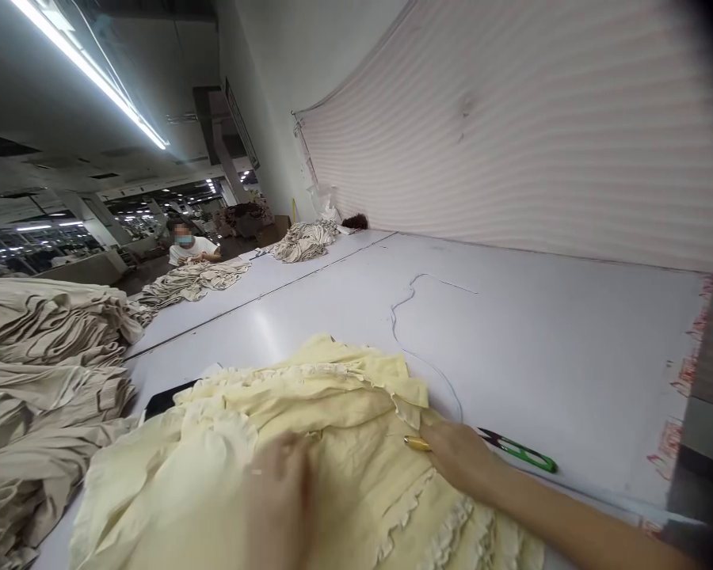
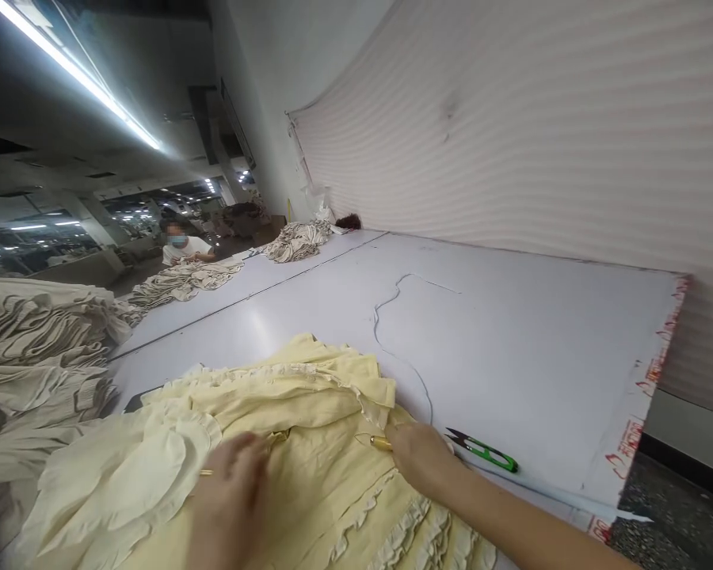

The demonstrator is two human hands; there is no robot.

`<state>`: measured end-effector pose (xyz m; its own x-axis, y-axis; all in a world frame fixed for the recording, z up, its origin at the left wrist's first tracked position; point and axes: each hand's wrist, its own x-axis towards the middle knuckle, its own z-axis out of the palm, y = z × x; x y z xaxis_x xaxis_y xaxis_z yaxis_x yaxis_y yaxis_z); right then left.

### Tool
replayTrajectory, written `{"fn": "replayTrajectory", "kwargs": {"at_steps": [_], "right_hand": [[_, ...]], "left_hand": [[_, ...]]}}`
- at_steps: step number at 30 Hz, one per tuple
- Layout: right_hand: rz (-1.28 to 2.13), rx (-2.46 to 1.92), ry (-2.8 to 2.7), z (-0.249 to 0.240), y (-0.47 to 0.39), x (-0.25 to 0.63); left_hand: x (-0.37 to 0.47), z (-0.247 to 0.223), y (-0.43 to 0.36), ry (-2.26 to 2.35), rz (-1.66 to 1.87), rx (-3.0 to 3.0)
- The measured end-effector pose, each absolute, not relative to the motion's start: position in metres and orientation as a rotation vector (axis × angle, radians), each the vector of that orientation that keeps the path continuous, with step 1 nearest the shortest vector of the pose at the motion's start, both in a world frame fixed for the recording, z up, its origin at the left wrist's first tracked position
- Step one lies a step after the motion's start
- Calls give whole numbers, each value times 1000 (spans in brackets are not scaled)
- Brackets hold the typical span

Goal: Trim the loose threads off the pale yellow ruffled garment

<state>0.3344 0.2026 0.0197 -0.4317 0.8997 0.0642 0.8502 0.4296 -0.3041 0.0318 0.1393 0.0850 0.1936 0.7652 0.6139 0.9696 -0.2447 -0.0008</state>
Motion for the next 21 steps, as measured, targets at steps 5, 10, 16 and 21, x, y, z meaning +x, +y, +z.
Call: {"fn": "replayTrajectory", "kwargs": {"at_steps": [5,10,16,21], "right_hand": [[220,-1459,-2517,18,205,335],[113,-1400,-2529,17,204,335],[10,-1294,-2541,19,222,333],[44,-1173,-2619,15,234,333]], "left_hand": [[138,17,112,-1970,-625,-2490],[156,12,117,-2246,-547,-2491],[152,46,127,-2460,-705,-2593],[171,43,136,-2329,-404,-2589]]}}
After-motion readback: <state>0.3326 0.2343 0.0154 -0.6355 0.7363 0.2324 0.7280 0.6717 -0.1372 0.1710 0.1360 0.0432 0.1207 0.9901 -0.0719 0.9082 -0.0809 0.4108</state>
